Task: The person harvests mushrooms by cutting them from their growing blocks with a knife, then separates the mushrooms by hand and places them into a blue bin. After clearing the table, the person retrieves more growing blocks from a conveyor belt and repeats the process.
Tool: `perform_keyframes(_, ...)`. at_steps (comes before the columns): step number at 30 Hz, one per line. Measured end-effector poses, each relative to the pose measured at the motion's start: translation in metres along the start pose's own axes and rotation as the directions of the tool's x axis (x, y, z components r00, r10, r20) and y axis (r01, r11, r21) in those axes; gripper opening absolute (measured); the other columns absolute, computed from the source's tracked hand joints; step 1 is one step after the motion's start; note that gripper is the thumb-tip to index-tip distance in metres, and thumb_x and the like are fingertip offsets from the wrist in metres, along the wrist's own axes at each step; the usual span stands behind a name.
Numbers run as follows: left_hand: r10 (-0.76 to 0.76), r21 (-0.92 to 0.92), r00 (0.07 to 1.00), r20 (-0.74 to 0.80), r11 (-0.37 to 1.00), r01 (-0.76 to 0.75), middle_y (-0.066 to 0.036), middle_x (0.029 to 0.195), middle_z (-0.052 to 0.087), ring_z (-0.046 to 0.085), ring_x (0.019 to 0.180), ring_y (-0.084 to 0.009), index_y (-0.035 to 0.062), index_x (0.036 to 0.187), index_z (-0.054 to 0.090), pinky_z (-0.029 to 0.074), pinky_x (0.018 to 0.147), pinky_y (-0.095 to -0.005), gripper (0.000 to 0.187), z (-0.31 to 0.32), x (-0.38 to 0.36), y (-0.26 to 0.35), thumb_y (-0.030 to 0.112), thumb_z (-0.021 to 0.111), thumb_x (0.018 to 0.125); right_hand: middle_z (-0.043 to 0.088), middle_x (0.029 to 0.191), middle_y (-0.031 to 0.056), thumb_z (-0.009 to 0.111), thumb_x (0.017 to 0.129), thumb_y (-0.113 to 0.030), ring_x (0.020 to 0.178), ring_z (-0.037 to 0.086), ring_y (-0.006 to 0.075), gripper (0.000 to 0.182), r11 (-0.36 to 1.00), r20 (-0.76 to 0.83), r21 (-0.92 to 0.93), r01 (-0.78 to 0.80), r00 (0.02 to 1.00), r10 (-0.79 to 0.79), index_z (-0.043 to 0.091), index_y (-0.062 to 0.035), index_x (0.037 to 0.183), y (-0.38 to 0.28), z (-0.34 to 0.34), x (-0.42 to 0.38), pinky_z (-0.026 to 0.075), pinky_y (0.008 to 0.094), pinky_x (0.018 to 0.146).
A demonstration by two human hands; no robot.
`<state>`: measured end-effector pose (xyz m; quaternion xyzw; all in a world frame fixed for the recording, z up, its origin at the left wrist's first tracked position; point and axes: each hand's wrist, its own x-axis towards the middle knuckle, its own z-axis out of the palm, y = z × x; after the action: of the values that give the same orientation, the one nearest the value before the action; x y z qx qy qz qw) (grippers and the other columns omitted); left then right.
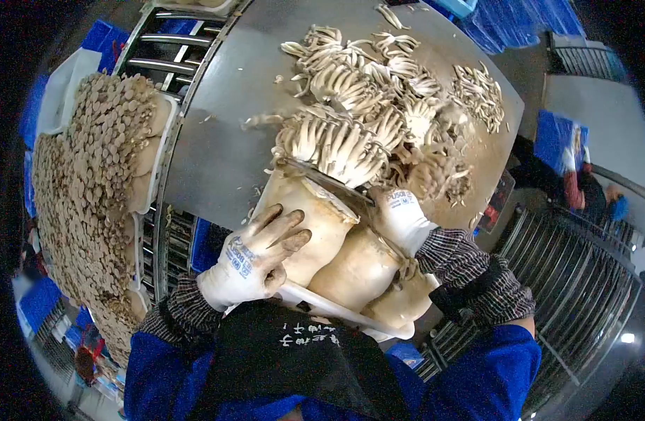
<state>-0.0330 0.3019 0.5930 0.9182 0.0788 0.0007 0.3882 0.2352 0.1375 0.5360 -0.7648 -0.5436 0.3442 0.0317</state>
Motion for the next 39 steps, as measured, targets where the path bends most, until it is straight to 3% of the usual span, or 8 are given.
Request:
perform_keyframes(10,-0.06,-0.031,0.998,-0.031,0.998,0.059,-0.014,0.134,0.055,0.053,0.12,-0.0411,0.0118,0.121,0.063,0.052,0.096,-0.0438,0.06,-0.001,0.006,0.004,0.007,0.061,0.061,0.065,0.081,0.0252,0.062,0.082,-0.014,0.078,0.066,0.0398,0.022,0.995,0.074,0.094,-0.03,0.997,0.023,0.065,0.002,0.097,-0.021,-0.014,0.019,0.053,0.0442,0.07)
perform_keyframes(11,-0.069,-0.029,0.997,-0.03,0.997,0.068,-0.014,0.134,0.055,0.053,0.12,-0.0411,0.0118,0.121,0.063,0.052,0.096,-0.0438,0.06,0.0,0.005,0.004,0.007,0.061,0.061,0.067,0.093,0.0259,0.061,0.092,-0.042,0.086,0.066,0.0386,0.046,1.0,0.134,-0.006,-0.031,0.991,0.031,0.067,0.0017,0.103,-0.007,0.003,0.03,0.054,0.0431,0.078)
perform_keyframes(14,-0.043,-0.026,0.999,-0.004,0.999,0.043,-0.013,0.135,0.053,0.052,0.119,-0.0411,0.0118,0.124,0.061,0.053,0.093,-0.0437,0.062,0.0,0.005,-0.001,0.011,0.067,0.062,0.067,0.083,0.0213,0.063,0.083,-0.032,0.079,0.066,0.0365,0.037,0.992,0.217,-0.104,0.073,0.975,-0.049,0.066,0.0024,0.097,0.021,0.057,0.079,0.054,0.0422,0.071)
perform_keyframes(15,-0.046,-0.028,0.999,0.013,0.999,0.046,-0.014,0.134,0.053,0.052,0.118,-0.0412,0.0112,0.124,0.061,0.053,0.093,-0.0436,0.063,0.0,0.004,0.0,0.01,0.067,0.062,0.065,0.077,0.0205,0.062,0.077,-0.025,0.073,0.065,0.0366,0.03,0.991,-0.026,-0.041,0.126,0.992,-0.127,0.066,0.003,0.087,0.024,0.071,0.088,0.054,0.0423,0.068)
perform_keyframes(18,-0.02,-0.065,0.999,0.036,0.998,0.022,-0.016,0.135,0.051,0.052,0.117,-0.0435,0.0091,0.124,0.06,0.053,0.094,-0.0452,0.064,-0.004,0.003,-0.002,0.008,0.069,0.061,0.066,0.083,0.0234,0.062,0.075,-0.022,0.078,0.066,0.0369,0.026,0.988,0.165,-0.098,0.122,0.981,-0.104,0.066,0.0026,0.08,0.037,0.092,0.118,0.053,0.0449,0.071)
perform_keyframes(19,-0.044,-0.073,0.997,0.062,0.996,0.049,-0.017,0.135,0.051,0.052,0.117,-0.0442,0.0092,0.125,0.06,0.052,0.095,-0.0457,0.065,-0.006,0.002,-0.002,0.009,0.07,0.061,0.067,0.086,0.0246,0.061,0.076,-0.02,0.082,0.066,0.0372,0.025,0.989,0.303,-0.135,0.069,0.953,-0.025,0.067,0.0031,0.084,0.042,0.09,0.121,0.053,0.0447,0.075)
perform_keyframes(27,-0.074,-0.108,0.986,0.151,0.99,0.091,-0.016,0.137,0.049,0.05,0.119,-0.0446,0.0103,0.128,0.058,0.052,0.096,-0.0463,0.069,-0.011,0.002,-0.001,0.011,0.072,0.06,0.067,0.088,0.0256,0.062,0.083,-0.022,0.084,0.066,0.0391,0.029,0.986,0.123,-0.045,-0.16,0.979,0.164,0.066,0.0024,0.097,0.063,0.071,0.099,0.052,0.0454,0.077)
perform_keyframes(39,-0.078,-0.091,0.984,0.161,0.991,0.093,-0.016,0.137,0.049,0.05,0.119,-0.0451,0.0104,0.127,0.058,0.053,0.095,-0.0467,0.068,-0.008,0.003,-0.002,0.01,0.072,0.06,0.068,0.09,0.0233,0.059,0.077,-0.016,0.088,0.067,0.0369,0.024,0.989,0.183,-0.144,-0.031,0.981,0.057,0.068,0.0015,0.089,0.057,0.063,0.113,0.054,0.0426,0.08)
